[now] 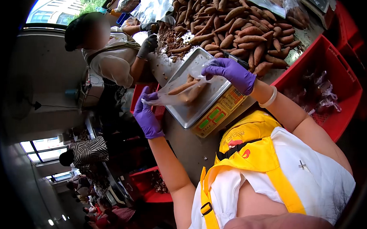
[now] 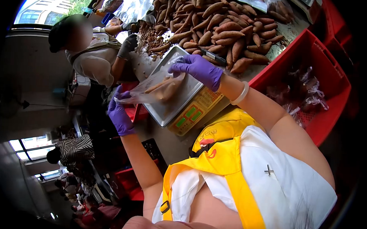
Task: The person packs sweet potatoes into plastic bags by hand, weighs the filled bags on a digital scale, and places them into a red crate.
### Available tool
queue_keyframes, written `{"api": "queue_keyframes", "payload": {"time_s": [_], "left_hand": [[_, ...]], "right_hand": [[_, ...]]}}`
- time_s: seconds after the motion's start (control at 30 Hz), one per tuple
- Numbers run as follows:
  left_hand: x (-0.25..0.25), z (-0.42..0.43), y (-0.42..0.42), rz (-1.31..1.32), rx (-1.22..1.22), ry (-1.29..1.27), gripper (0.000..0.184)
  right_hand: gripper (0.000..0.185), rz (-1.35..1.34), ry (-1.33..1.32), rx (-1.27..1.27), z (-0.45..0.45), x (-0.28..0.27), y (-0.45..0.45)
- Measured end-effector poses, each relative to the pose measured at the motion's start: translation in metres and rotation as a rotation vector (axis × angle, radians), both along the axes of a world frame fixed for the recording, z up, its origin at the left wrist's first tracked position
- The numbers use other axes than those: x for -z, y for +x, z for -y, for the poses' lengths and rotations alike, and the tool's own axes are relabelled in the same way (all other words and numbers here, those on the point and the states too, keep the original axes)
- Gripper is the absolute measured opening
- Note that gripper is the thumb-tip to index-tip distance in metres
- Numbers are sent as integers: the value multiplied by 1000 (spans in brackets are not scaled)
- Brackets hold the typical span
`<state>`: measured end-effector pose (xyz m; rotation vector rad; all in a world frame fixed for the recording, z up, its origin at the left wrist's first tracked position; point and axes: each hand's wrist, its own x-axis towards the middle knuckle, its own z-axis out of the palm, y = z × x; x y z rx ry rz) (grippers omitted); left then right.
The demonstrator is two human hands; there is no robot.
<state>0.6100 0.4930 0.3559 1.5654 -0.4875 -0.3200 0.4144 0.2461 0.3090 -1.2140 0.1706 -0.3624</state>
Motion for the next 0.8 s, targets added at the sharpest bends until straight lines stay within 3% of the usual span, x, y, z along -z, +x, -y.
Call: {"api": "queue_keyframes", "payload": {"time_s": [0.13,0.2,0.27,0.3,0.33,0.4,0.47,0.53,0.6,0.67,0.73,0.77,0.8], "left_hand": [[-18,-8,-29,-16,-41,-239,41],[-14,-24,-45,-255,173,-530,45],[-9,-37,-60,-336,152,-447,64],[-12,-42,-69,-338,127,-411,64],[-14,-48,-75,-340,101,-373,64],[-7,-56,-81,-327,140,-405,62],[-10,-54,-95,-272,77,-347,58],[-7,-57,-97,-190,112,-265,51],[-8,-60,-100,-168,71,-169,48],[-5,-71,-96,-171,74,-191,47],[1,-85,-90,-178,99,-184,47],[1,-87,-87,-180,90,-198,48],[1,-88,-84,-188,93,-207,48]], "right_hand": [[18,49,-67,-34,-3,-39,-2],[19,52,-72,-73,0,-30,-4],[25,-182,-346,-54,-2,-6,-4],[31,-176,-617,237,-16,6,-4],[31,-179,-620,235,-31,-11,-8],[37,142,-1193,687,-65,-60,-9],[37,264,-985,79,-102,-59,3],[33,52,-1153,-197,-138,-20,45],[35,-339,-1292,-578,-141,25,100],[44,-345,-1202,-612,-134,43,112],[48,-172,-1417,-388,-130,33,99],[52,-242,-1411,-495,-120,17,94],[53,-287,-1626,-513,-119,5,100]]}}
